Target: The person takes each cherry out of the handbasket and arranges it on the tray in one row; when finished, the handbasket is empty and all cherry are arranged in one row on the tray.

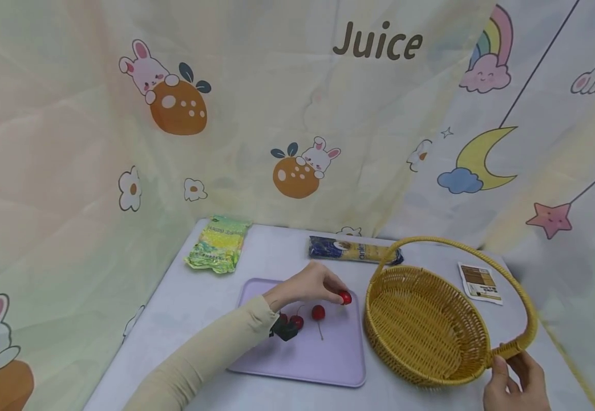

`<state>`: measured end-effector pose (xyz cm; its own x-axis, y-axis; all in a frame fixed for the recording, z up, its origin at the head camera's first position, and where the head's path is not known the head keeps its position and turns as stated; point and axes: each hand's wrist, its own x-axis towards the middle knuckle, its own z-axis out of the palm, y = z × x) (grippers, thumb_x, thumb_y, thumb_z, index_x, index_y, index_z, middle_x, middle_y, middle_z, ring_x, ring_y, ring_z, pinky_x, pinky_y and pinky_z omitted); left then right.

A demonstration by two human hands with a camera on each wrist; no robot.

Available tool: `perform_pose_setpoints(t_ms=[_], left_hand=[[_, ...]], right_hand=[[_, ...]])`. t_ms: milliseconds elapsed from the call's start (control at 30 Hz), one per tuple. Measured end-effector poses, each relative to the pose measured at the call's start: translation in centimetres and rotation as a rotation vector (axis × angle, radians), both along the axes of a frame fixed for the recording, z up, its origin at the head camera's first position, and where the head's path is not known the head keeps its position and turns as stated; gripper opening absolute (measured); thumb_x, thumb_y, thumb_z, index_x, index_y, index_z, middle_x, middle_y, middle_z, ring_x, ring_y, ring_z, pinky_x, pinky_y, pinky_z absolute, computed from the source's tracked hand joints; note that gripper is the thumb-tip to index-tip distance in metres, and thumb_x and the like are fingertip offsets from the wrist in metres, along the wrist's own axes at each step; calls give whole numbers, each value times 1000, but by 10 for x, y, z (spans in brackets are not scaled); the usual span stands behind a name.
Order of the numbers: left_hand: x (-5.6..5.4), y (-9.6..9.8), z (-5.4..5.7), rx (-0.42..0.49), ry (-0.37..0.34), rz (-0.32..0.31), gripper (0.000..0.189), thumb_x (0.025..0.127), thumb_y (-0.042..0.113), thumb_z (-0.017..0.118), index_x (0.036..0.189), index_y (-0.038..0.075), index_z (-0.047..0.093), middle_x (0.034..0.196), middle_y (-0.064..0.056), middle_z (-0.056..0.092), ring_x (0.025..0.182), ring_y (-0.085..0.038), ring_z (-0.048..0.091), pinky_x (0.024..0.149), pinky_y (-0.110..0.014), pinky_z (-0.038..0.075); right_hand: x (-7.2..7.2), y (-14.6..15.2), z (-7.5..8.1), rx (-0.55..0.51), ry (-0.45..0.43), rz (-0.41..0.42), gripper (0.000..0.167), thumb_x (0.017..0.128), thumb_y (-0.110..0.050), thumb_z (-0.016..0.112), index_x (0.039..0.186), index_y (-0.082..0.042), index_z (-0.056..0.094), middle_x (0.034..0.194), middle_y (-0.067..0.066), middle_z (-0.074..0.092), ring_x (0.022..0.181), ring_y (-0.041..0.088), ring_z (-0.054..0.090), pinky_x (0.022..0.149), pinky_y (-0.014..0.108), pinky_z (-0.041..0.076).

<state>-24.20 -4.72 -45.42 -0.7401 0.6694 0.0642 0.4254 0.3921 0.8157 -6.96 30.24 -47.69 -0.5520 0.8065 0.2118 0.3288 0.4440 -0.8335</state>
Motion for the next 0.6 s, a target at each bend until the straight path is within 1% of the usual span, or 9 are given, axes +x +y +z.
perform_pose_setpoints(t_ms=[100,233,333,467,533,600], left_hand=[[-2,1,-8,-30,1,3,29,88,16,86,116,12,81,100,7,81,87,5,73,78,-16,59],[-3,3,-16,-55,-4,5,29,87,15,86,115,10,81,98,7,82,85,5,72,78,-15,58],[-1,5,-20,-94,15,-13,29,86,15,87,114,10,81,97,7,82,84,7,71,79,-13,57],[2,8,-23,-149,52,-50,29,86,14,87,114,9,81,98,6,82,83,9,70,80,-11,55],[3,9,-24,-164,63,-58,29,86,14,87,114,9,81,98,6,82,83,9,70,79,-11,55],[3,10,-25,-174,69,-60,28,86,14,87,113,10,82,97,6,82,82,9,69,78,-11,55]], right_hand=[[0,-1,1,1,4,0,48,112,-21,43,159,-11,40,156,21,49,148,33,46,119,38,43],[0,-2,1,5,10,0,48,112,-22,43,159,-10,41,156,21,50,148,33,47,119,37,43],[0,-3,1,7,13,-6,48,112,-22,44,158,-10,42,155,21,51,148,32,47,119,35,43],[0,-2,1,2,11,-8,48,112,-21,44,158,-10,42,155,21,51,148,31,47,119,33,43],[0,-2,1,-1,6,-5,48,112,-20,44,159,-10,41,156,21,50,148,31,47,119,35,43],[1,-2,1,-1,13,-5,48,112,-21,44,159,-11,42,155,21,51,148,31,47,119,33,43]])
